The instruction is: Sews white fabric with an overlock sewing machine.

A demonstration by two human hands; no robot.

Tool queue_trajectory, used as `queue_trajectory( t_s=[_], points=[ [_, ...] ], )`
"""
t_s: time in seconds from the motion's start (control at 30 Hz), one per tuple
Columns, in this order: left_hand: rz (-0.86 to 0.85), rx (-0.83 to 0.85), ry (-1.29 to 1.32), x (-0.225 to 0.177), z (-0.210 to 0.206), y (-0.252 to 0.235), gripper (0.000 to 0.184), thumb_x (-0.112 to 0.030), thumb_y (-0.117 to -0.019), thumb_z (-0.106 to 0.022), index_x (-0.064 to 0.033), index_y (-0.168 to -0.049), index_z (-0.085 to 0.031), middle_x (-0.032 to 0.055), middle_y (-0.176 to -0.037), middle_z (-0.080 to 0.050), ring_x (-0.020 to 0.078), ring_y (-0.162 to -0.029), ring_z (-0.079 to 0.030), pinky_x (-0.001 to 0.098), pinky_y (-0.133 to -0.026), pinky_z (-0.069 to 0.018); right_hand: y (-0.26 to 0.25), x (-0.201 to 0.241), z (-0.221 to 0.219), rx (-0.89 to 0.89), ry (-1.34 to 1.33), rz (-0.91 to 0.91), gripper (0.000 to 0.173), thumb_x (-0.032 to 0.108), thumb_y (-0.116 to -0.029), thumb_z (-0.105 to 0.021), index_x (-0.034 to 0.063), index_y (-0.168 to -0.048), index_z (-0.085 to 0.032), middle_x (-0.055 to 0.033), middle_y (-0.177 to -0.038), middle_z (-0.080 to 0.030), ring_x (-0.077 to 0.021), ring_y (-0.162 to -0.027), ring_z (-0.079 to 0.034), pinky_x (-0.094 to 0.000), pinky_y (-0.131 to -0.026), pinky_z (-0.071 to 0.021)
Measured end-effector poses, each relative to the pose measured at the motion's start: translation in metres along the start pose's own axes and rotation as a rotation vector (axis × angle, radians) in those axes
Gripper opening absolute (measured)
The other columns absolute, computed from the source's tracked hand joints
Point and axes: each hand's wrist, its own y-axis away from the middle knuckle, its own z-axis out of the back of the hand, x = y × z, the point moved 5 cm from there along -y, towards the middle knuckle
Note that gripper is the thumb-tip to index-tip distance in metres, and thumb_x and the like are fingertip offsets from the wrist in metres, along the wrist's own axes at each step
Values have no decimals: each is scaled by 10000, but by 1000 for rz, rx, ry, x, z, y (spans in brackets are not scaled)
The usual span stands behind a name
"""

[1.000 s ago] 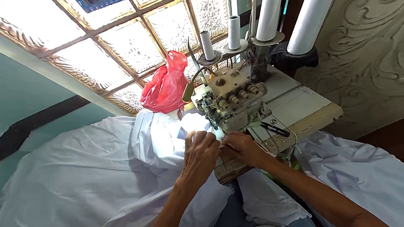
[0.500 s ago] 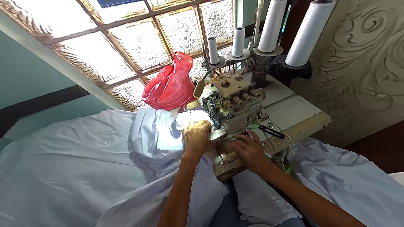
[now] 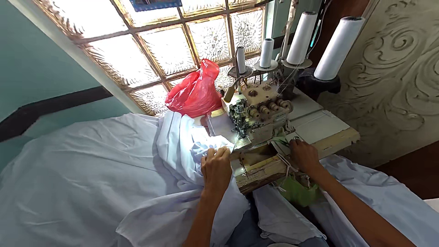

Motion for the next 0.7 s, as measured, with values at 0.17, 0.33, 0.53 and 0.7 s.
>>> queue_trajectory(
  t_s=[0.17, 0.33, 0.53, 0.7],
  points=[
    [35, 5, 27, 0, -1, -2, 198, -66, -976, -604, -26, -1053, -781, 154, -1136, -751, 427, -1045, -682, 586, -806, -510, 11, 78, 48, 166, -309, 64, 395, 214, -1104, -439, -32, -1399, -531, -290, -1125, -681, -465, -1032, -677, -605, -901, -508],
    [70, 34, 50, -4, 2, 0, 214, -134, -946, -680, -12, -1101, -763, 192, -1137, -739, 459, -1066, -667, 614, -844, -499, -18, 137, 56, 233, -223, 258, 366, 218, -1048, -594, 1, -1341, -570, -233, -1248, -637, -410, -1007, -683, -569, -841, -537],
    [87, 22, 49, -3, 0, 0, 192, -117, -956, -652, -16, -1071, -769, 183, -1099, -744, 442, -1061, -671, 595, -851, -499, -28, 161, 49, 174, -222, 348, 231, 160, -1062, -539, -9, -1171, -653, -224, -1042, -678, -415, -959, -679, -573, -792, -515],
    [16, -183, 333, 7, 13, -4, 153, -87, -950, -654, 8, -949, -774, 150, -850, -748, 358, -846, -714, 630, -971, -457, -6, 108, 64, -275, -397, 273, 309, 154, -1035, -580, -33, -1276, -625, -239, -1051, -690, -408, -805, -694, -602, -705, -548]
  ],
)
